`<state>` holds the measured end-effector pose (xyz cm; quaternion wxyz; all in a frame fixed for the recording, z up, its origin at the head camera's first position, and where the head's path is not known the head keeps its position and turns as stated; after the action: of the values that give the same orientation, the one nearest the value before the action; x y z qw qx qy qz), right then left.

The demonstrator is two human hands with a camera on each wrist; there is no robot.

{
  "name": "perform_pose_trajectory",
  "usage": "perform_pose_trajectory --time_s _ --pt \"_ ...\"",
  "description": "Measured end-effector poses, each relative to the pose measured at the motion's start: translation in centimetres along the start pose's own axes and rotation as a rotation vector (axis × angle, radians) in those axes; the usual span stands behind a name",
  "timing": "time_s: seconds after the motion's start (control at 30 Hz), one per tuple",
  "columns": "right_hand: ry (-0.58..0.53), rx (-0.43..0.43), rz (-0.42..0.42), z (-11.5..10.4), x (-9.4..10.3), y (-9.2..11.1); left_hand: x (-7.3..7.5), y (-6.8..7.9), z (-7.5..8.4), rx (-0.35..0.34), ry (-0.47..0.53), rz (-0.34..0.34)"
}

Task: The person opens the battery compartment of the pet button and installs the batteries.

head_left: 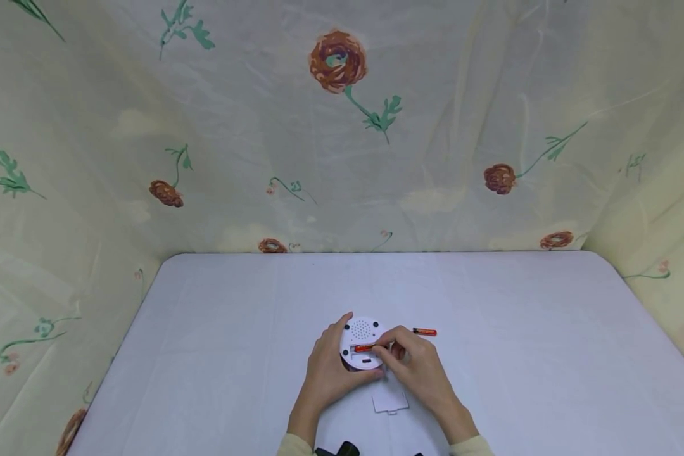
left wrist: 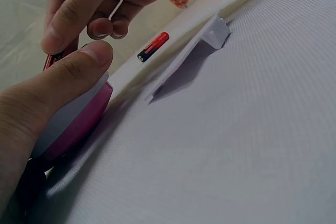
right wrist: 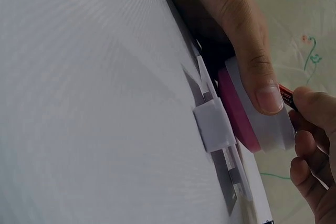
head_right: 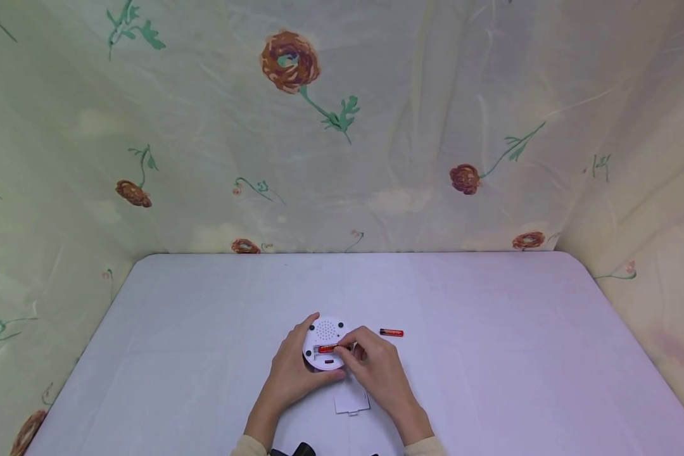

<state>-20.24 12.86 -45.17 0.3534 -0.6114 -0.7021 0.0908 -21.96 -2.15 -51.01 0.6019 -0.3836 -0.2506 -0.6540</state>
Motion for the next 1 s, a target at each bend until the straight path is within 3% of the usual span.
perform_pose_trajectory --time_s 0.2,0.57,0.77,1.0 --pt "-0.016 -0.061 -0.002 0.62 -0.01 0.11 -0.02 0.01 -0.10 -0.004 -0.003 0.008" --pt "-0.020 -0.081 0.029 1.05 -0.04 0.31 -0.09 -0.10 0.00 0.009 -0.021 -0.009" --pt "-0.036 -0.044 0.050 0.83 -0.16 0.23 0.12 -0.07 0.12 0.001 -0.031 0.001" --pt "-0.007 -0.090 0.072 0.82 -0.27 0.22 0.15 -0.15 0.30 0.006 -0.035 -0.005"
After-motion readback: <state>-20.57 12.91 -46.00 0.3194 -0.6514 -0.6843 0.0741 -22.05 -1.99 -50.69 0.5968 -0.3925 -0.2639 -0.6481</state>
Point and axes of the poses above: each hand's wrist, its own y-axis away from the middle knuckle, its own x-axis out of the back of the hand, z = x × y, the point moved 8 cm from there along -y, towards the middle knuckle, and after that the axes turned 13 degrees about -y, right-handed, at the moved point
